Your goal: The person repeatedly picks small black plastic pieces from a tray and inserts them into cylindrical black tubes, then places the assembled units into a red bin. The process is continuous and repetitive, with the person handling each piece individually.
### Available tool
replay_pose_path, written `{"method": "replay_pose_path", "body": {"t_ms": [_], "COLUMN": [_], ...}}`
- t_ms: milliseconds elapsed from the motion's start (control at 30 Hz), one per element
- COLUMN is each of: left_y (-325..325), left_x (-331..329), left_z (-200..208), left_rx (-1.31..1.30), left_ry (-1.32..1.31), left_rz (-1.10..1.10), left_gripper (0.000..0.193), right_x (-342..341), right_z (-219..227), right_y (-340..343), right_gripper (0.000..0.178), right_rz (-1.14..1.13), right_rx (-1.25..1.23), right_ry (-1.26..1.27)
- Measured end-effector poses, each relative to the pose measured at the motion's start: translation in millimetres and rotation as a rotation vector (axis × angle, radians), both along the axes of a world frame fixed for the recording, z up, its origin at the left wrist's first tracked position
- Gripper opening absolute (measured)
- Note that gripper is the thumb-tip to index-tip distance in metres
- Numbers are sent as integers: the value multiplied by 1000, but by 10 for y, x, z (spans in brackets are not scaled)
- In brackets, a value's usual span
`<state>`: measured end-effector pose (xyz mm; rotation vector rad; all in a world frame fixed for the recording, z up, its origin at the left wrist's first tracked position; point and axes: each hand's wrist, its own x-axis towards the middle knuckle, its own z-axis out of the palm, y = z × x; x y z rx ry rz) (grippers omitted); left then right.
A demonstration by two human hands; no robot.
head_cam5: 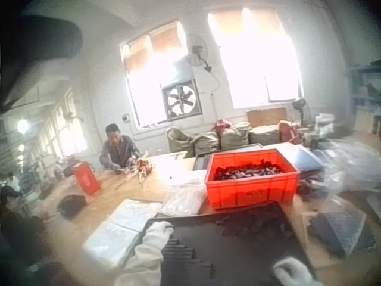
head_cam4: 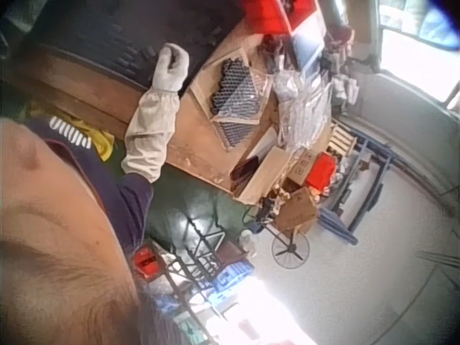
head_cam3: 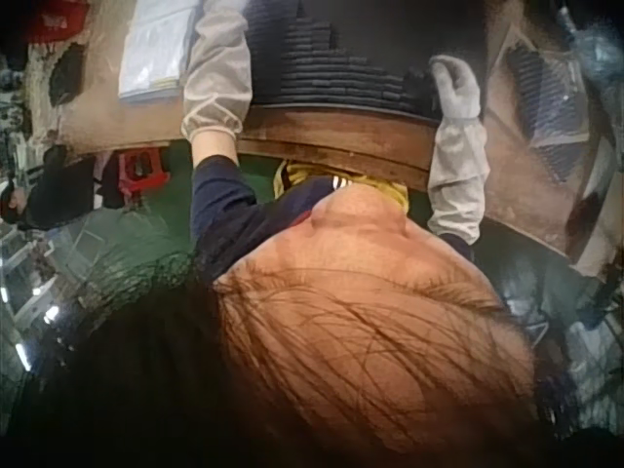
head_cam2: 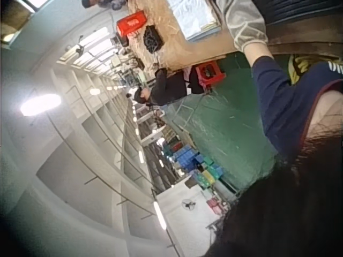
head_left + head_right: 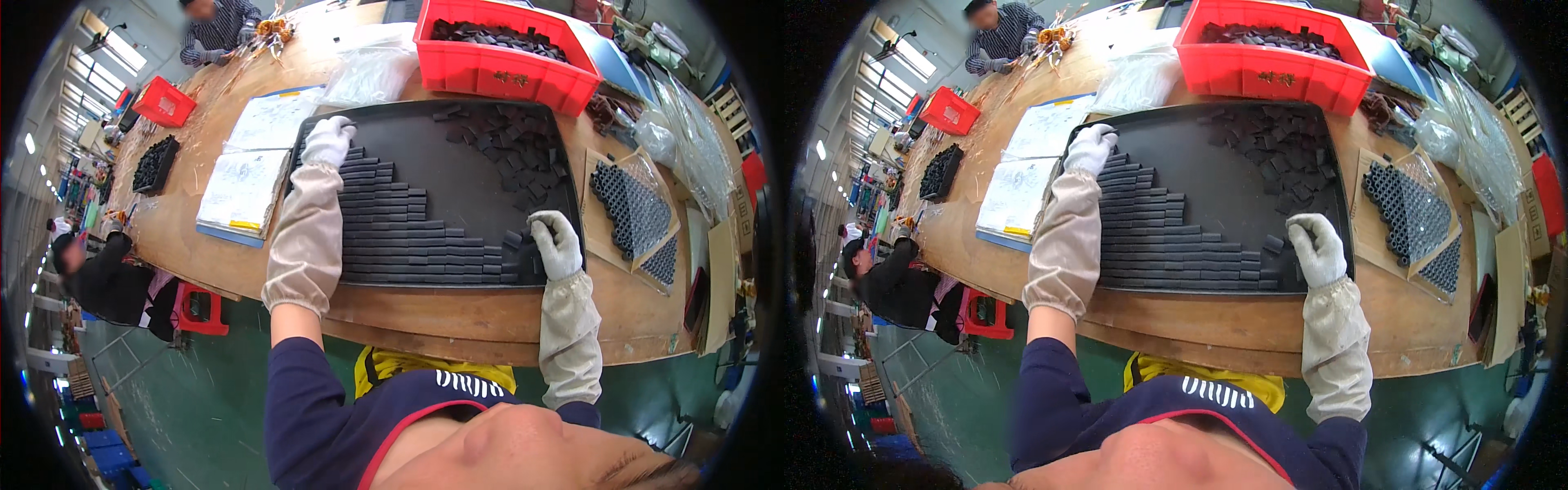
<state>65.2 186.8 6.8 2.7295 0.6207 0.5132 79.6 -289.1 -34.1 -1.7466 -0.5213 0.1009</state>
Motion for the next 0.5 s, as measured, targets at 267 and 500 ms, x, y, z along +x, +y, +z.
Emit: {"method": "replay_pose_path", "body": {"t_ms": [267,500], "left_y": [921,1062], "left_x": [339,367], "left_z": [-256,-335], "left_rx": [68,207], "left_ry": [212,327], "left_rz": [33,32], "left_gripper": [32,24], "right_x": [-5,-16], "right_z": [41,80], "right_y": [63,80], "right_gripper": [12,12], "right_rz": [-16,-11], "right_rx": [50,-14], "right_ry": [97,110]}}
